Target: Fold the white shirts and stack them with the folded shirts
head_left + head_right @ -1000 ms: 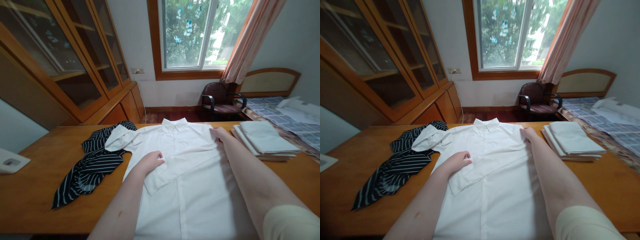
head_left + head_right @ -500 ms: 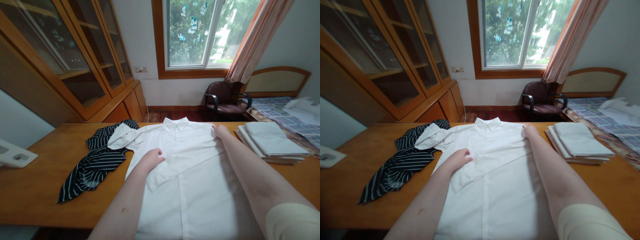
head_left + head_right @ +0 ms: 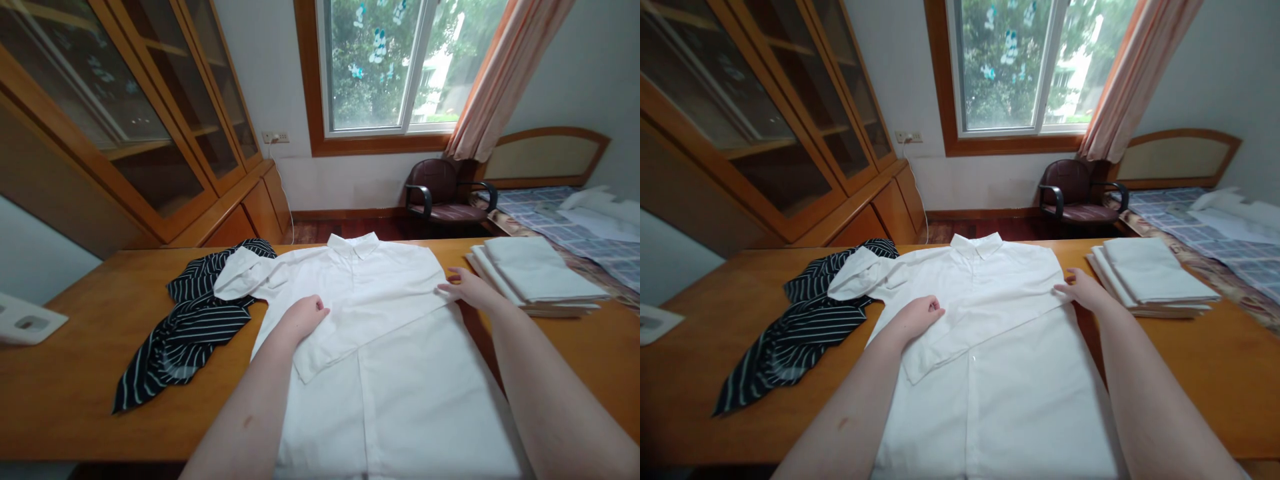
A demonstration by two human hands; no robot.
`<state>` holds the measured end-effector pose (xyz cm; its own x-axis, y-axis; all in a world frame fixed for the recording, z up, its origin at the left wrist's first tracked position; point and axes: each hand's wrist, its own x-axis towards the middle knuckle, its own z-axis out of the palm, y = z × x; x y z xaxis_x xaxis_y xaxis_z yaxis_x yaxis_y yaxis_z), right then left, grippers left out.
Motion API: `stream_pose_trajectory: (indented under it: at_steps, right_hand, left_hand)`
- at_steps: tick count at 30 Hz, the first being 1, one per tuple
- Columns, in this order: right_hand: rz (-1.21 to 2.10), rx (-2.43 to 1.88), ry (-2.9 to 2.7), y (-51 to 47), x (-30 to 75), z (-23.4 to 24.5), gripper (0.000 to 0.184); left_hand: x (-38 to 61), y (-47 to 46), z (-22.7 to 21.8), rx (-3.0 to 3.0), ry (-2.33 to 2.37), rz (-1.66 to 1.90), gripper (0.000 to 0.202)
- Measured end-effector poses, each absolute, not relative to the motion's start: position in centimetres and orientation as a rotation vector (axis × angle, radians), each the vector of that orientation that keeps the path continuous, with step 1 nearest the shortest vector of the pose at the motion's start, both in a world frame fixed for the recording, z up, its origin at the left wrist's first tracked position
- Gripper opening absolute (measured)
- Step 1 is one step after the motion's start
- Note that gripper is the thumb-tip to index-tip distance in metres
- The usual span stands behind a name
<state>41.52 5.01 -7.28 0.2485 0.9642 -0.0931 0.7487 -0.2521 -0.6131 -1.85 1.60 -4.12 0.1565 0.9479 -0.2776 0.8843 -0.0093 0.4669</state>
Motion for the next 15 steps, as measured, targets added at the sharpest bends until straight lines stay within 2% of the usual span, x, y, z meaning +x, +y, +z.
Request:
stream_pose_trajectory:
  at_steps: [3,5,7,12,15]
  right_hand:
    - [0.909,-1.907,-1.608,3.4,42.6,-7.6,0.085]
    - [0.895,-1.914,-1.621,2.8,42.8,-7.7,0.084]
    - [0.752,-2.022,-1.612,2.6,42.5,-7.7,0.073]
    - [0.419,-2.250,-1.717,2.9,41.0,-7.2,0.025]
    - [0.336,-2.259,-1.769,2.9,40.6,-7.0,0.015]
  left_hand:
    - [-1.9,1.6,-4.1,1.900,1.731,0.165,0.019]
    - [-2.0,1.6,-4.1,1.903,1.727,0.170,0.018]
    - [-2.1,1.6,-4.2,1.898,1.721,0.181,0.017]
    - [-2.4,1.7,-4.2,1.875,1.709,0.225,0.017]
    - [-2.8,2.1,-4.2,1.873,1.735,0.247,0.017]
